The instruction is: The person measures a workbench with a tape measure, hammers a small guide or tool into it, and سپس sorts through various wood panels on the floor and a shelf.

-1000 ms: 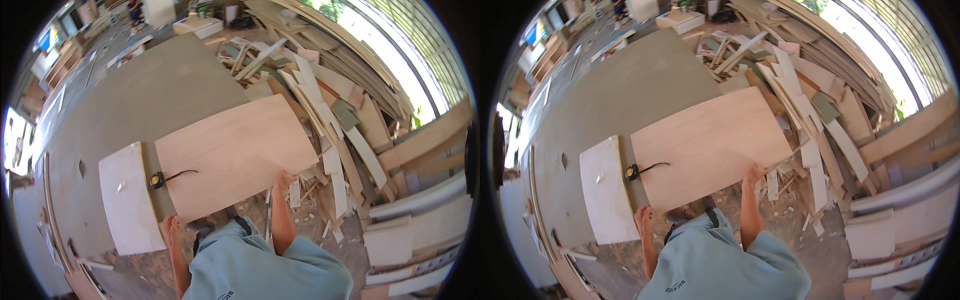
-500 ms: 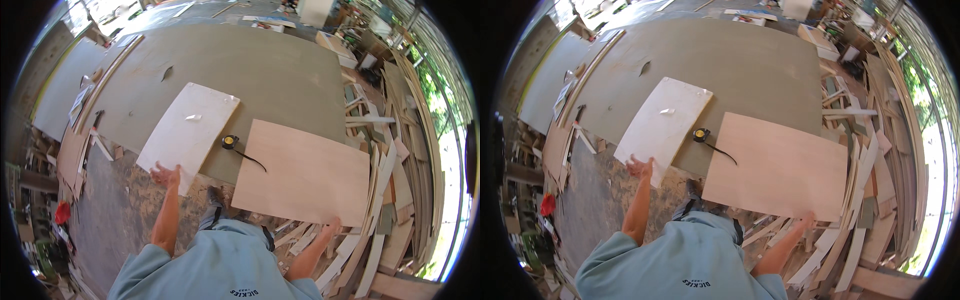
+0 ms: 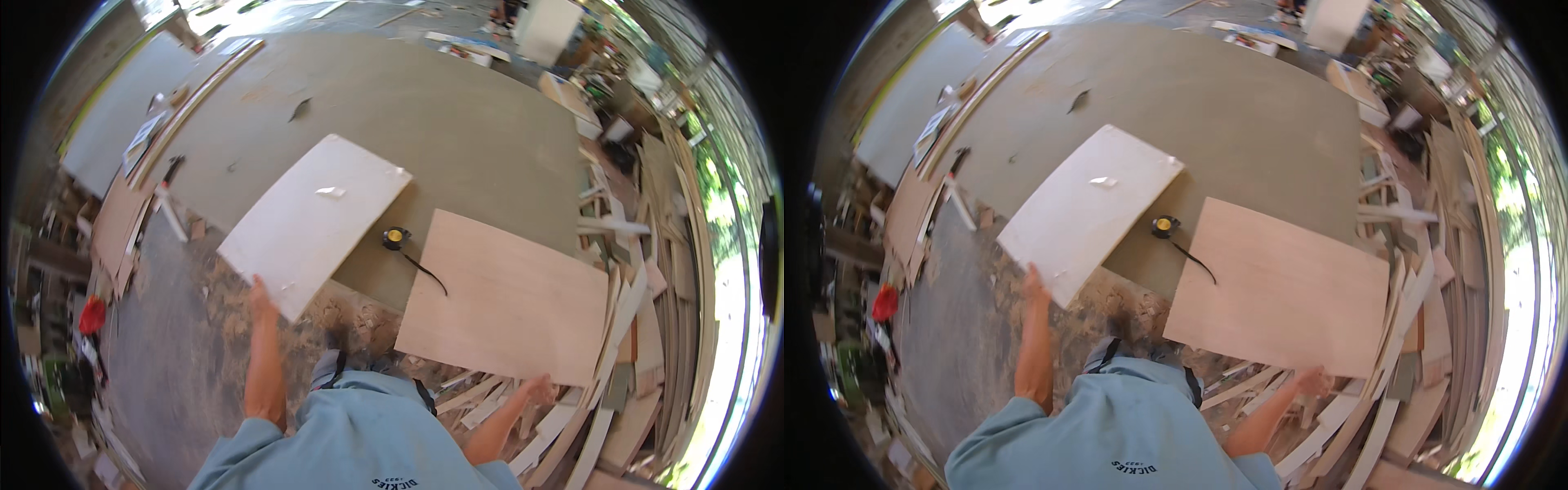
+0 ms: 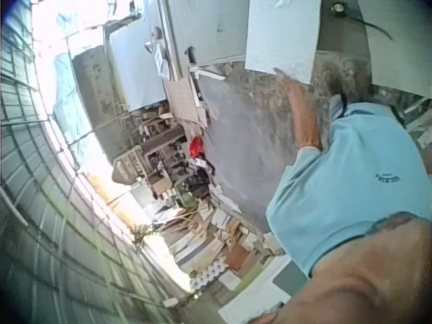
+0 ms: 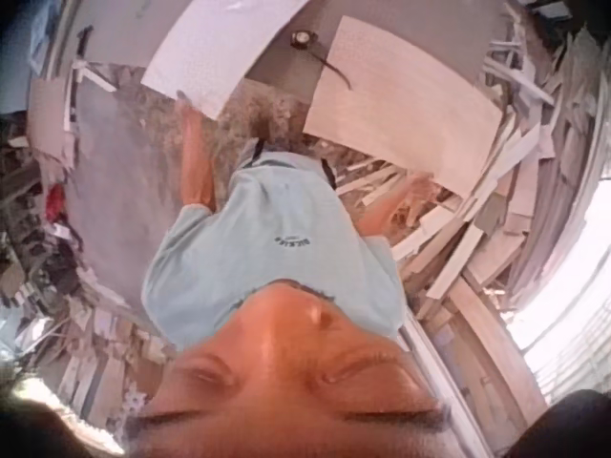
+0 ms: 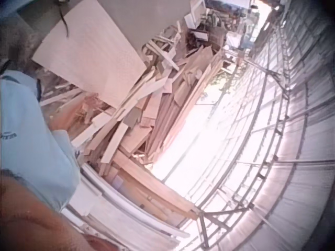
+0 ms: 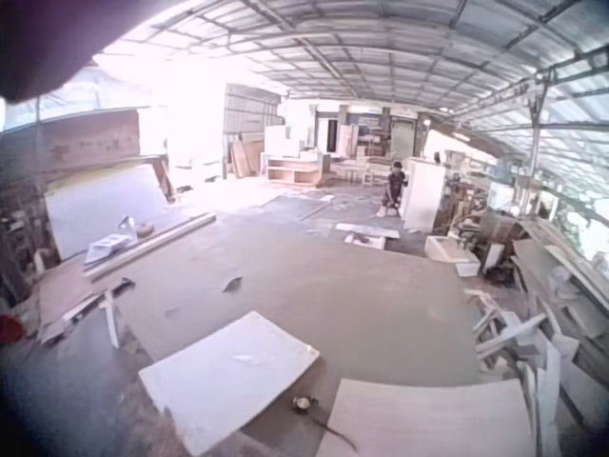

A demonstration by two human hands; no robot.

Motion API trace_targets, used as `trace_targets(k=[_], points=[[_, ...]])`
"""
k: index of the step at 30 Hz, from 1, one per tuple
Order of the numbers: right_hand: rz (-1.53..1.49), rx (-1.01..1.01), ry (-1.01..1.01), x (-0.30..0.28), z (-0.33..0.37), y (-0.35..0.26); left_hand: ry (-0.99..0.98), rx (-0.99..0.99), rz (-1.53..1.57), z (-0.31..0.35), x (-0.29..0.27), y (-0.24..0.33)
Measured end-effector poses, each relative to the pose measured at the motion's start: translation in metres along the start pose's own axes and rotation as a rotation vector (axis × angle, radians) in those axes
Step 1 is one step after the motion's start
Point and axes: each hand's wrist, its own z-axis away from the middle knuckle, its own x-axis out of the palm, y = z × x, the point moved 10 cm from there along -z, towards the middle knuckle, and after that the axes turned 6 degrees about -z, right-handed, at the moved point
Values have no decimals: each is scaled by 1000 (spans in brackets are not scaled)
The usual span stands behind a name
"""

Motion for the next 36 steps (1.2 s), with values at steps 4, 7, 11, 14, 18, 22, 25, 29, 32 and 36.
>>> trace_targets(k=[4,7,11,14,18,22,25,29,32,36], points=[[-556,-291,111,-70,84,-85,327,222,-303,23,-77,-8],[-606,-385,-405,-58,170,-132,546,364,-578,40,-151,-10],[-948,-399,-1070,-82,316,-192,178,4,708,33,-166,-38],[-1080,-387,-1579,-130,427,-225,-33,-256,1322,48,-165,16],[-1176,-484,-1768,-218,483,-268,-214,-141,1317,44,-161,77],[-1551,-286,-1536,-267,447,-278,-539,-4,1340,99,-136,171],[-1544,282,-1431,-219,424,-212,-830,-119,1415,172,-106,234],[-1716,671,-1055,-228,336,-110,-1160,-41,1315,276,-61,282],[-1787,754,-751,-238,276,-31,-1264,6,1015,318,20,268],[-1689,823,-318,-263,231,100,-975,415,684,319,30,295]])
